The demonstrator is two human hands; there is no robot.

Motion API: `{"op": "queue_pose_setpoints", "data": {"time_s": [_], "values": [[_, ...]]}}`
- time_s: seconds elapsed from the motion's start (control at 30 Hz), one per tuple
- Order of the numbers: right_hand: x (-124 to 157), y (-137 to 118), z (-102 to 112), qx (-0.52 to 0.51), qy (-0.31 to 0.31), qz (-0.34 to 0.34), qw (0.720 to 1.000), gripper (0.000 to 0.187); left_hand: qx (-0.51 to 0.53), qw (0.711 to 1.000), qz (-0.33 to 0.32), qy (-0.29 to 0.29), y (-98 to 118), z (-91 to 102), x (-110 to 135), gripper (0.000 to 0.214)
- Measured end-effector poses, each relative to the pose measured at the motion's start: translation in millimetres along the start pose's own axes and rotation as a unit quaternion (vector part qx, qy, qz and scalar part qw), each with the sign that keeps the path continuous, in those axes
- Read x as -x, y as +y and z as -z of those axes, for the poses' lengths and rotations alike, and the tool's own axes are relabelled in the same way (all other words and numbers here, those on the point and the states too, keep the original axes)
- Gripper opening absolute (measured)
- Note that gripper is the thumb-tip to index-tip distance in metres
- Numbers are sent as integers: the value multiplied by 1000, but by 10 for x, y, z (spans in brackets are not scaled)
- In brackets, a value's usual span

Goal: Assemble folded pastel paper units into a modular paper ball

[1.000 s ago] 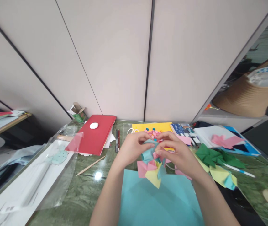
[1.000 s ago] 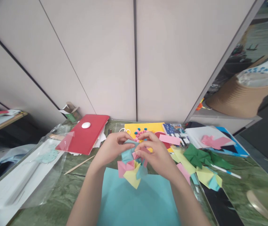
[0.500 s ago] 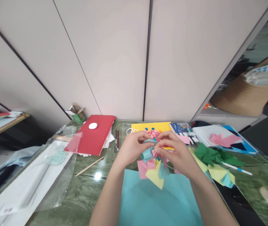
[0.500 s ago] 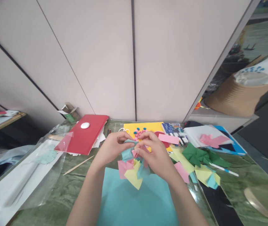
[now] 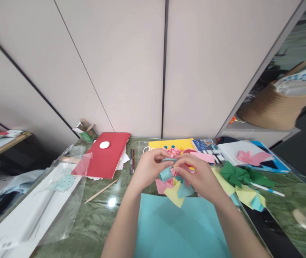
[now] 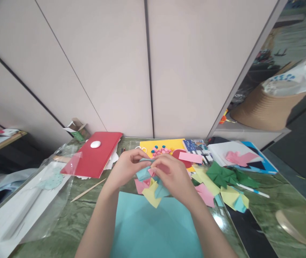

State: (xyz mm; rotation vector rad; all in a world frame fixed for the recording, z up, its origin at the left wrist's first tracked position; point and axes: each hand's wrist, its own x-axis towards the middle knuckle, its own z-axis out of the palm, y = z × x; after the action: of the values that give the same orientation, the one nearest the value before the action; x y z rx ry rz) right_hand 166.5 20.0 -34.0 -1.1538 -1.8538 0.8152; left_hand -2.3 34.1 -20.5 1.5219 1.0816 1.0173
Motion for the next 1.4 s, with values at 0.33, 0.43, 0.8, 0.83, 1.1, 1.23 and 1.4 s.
{"op": "queue_pose_setpoints", "data": {"time_s": [0.33,0.43,0.8,0.83,1.1,1.23,1.4], "values": [[1,-39,-13,37,16,23,999,11,5,1000,-1,21,-13,19,-8,11],[4,-51,-18,38,20,29,999,14,13,1000,-3,20,-10,18,-6,10],[18,-71,-37,49,46,32,997,13,44,999,-7,19,-22,7,-5,11],[18,-73,-40,49,47,34,997,13,47,999,-6,18,-25,5,-3,12],[33,-112,-40,67,62,52,994,16,35,999,-28,-15,27,-2,17,12],[33,-119,-49,75,74,53,993,15,23,999,-34,-10,31,-14,17,11],[25,-111,-62,74,81,42,993,14,32,999,-15,7,17,-51,14,10]]}}
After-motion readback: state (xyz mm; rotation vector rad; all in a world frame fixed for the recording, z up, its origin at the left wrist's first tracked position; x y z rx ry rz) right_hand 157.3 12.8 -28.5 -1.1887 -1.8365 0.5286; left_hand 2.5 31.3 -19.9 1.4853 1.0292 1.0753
